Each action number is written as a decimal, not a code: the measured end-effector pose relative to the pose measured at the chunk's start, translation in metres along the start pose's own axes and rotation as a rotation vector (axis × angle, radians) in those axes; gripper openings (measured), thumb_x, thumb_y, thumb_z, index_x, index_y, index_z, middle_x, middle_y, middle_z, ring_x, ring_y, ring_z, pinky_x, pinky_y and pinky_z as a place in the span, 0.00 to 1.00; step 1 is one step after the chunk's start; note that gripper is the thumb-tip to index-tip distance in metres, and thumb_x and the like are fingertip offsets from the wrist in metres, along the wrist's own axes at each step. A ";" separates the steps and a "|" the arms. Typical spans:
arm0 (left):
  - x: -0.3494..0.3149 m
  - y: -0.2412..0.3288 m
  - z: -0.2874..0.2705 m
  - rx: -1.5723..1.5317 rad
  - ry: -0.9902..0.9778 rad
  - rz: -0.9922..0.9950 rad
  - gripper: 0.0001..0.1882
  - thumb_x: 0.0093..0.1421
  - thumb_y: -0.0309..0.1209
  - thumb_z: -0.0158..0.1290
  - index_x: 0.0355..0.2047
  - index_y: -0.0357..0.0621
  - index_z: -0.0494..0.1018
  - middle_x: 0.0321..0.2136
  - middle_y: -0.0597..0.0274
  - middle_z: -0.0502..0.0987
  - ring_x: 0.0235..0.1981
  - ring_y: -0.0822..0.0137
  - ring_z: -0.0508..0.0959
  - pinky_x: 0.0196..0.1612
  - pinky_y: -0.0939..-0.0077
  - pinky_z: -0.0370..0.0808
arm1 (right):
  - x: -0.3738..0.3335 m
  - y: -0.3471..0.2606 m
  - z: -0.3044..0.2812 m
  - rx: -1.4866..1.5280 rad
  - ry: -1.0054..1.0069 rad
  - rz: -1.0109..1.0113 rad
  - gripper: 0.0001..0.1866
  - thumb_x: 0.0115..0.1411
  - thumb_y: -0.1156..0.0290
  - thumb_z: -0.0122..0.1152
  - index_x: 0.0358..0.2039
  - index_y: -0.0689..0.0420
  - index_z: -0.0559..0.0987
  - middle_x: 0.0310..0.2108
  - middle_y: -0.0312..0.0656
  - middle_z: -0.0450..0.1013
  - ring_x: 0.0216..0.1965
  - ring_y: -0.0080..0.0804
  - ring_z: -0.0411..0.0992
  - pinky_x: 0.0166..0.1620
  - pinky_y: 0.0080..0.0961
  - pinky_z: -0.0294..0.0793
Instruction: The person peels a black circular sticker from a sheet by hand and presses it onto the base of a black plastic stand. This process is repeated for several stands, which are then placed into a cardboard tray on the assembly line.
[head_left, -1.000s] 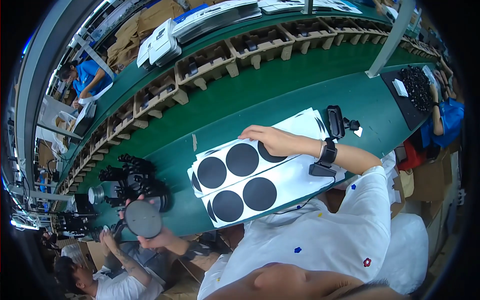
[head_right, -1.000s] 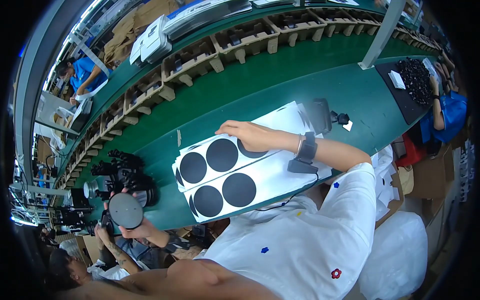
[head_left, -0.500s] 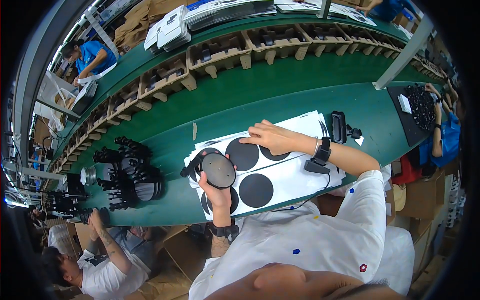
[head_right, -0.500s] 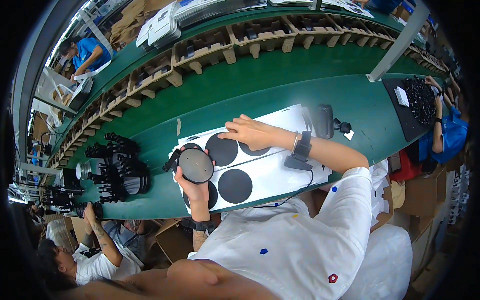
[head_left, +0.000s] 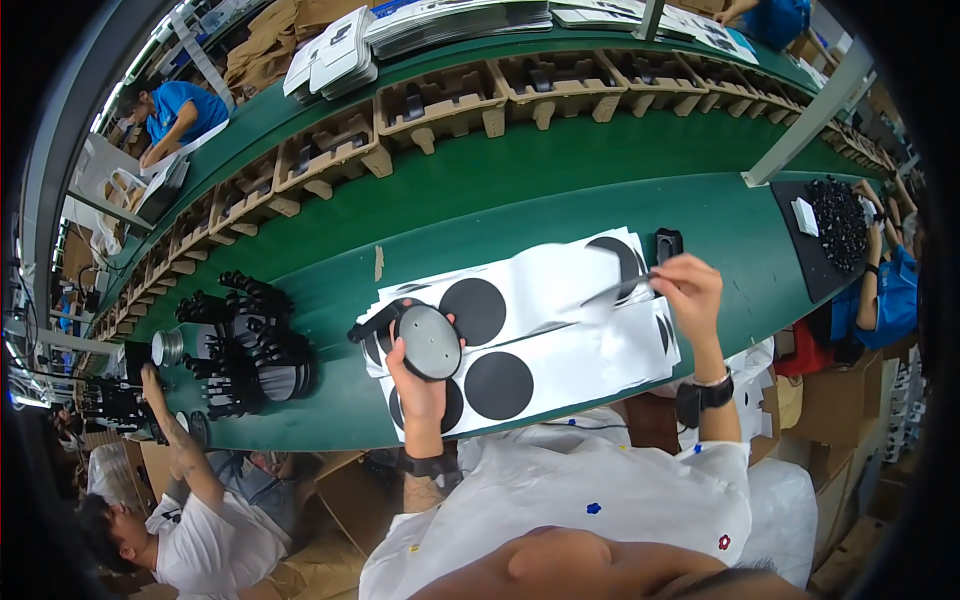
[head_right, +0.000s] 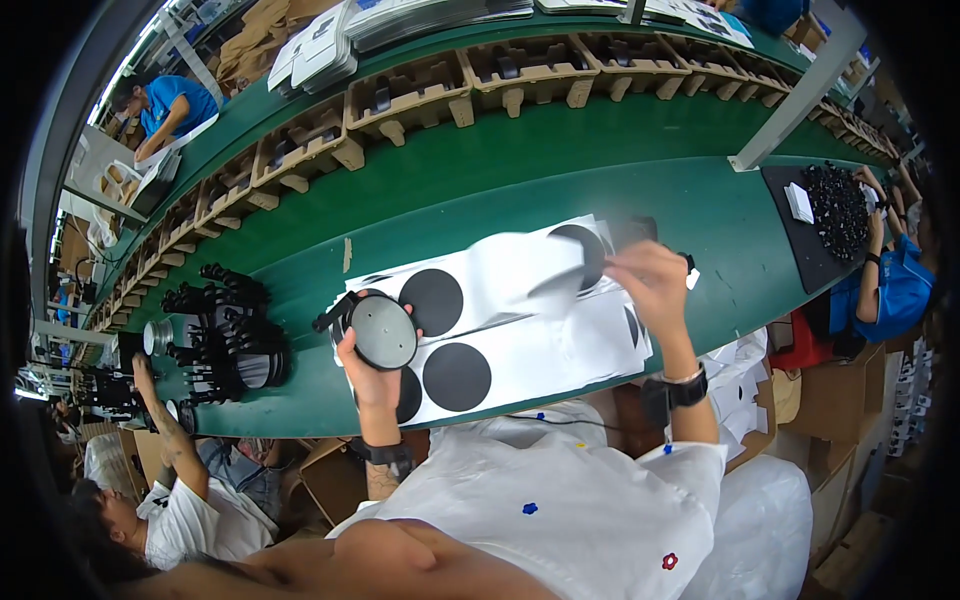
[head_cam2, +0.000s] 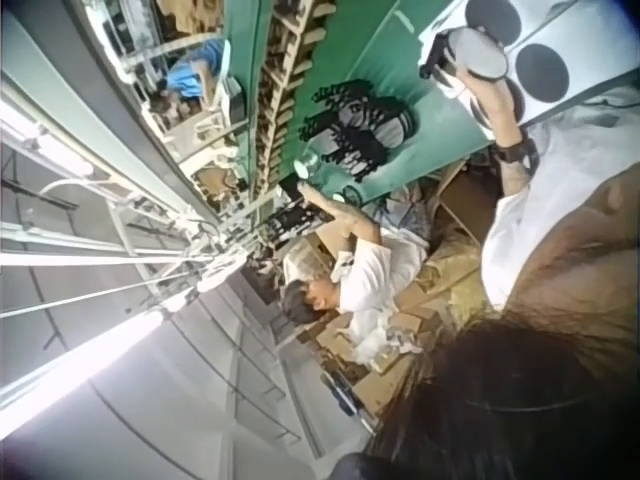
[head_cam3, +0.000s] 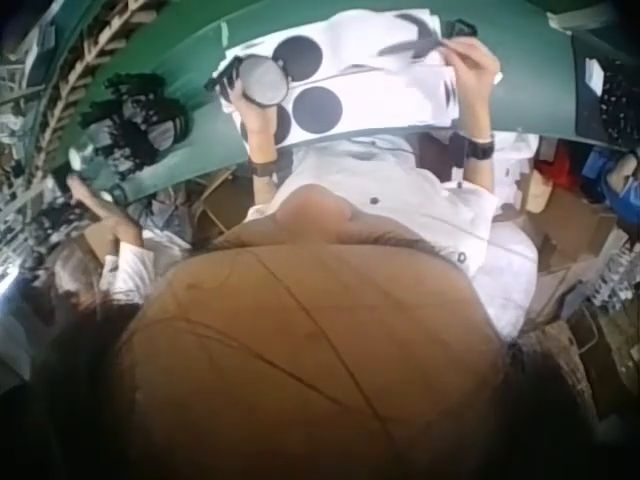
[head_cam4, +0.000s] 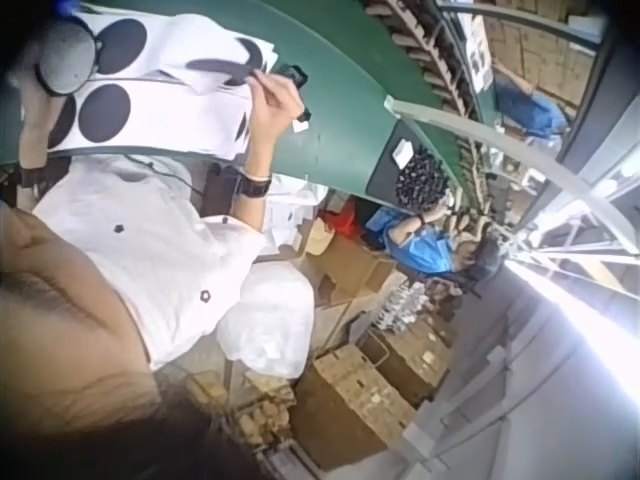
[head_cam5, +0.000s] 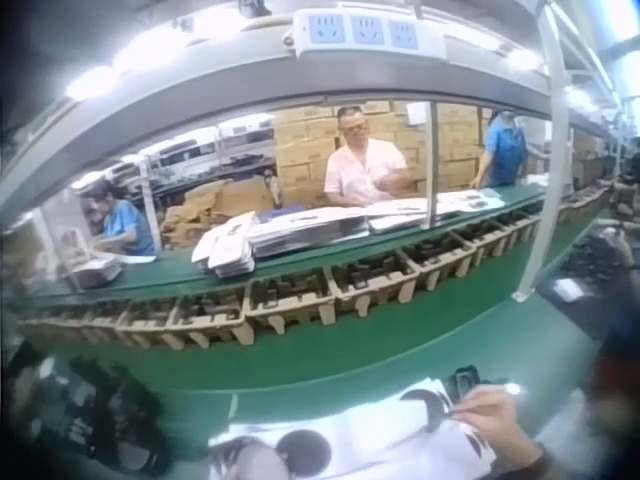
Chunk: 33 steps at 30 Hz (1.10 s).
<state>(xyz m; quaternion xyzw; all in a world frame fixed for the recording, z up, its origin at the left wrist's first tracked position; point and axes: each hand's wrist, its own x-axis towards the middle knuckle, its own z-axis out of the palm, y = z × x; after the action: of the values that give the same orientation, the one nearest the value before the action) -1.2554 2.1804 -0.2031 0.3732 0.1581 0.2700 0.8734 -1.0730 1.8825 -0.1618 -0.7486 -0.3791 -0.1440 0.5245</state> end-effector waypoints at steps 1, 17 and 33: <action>-0.001 0.005 0.002 -0.018 -0.079 -0.056 0.33 0.58 0.54 0.36 0.59 0.51 0.56 0.51 0.53 0.67 0.52 0.52 0.71 0.46 0.53 0.72 | -0.006 -0.006 0.001 -0.005 0.000 -0.003 0.12 0.43 0.86 0.64 0.31 0.63 0.80 0.31 0.43 0.72 0.28 0.27 0.72 0.29 0.20 0.74; -0.017 0.026 0.086 -0.193 -0.524 -0.095 0.39 0.60 0.63 0.27 0.62 0.50 0.50 0.57 0.44 0.60 0.57 0.40 0.64 0.56 0.47 0.66 | -0.009 -0.103 0.114 1.233 -0.009 0.511 0.05 0.52 0.83 0.60 0.31 0.62 0.79 0.25 0.40 0.71 0.25 0.26 0.72 0.26 0.19 0.74; -0.016 0.038 0.074 -0.185 -0.537 -0.081 0.39 0.59 0.64 0.26 0.62 0.51 0.49 0.58 0.44 0.60 0.57 0.40 0.63 0.55 0.47 0.66 | -0.010 -0.111 0.130 1.219 0.000 0.503 0.05 0.52 0.83 0.59 0.29 0.60 0.79 0.25 0.39 0.70 0.25 0.25 0.72 0.25 0.18 0.73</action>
<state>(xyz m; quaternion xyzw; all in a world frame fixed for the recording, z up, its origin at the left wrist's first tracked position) -1.2459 2.1506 -0.1241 0.3433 -0.0895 0.1395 0.9245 -1.1833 2.0128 -0.1465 -0.3831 -0.2063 0.2236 0.8722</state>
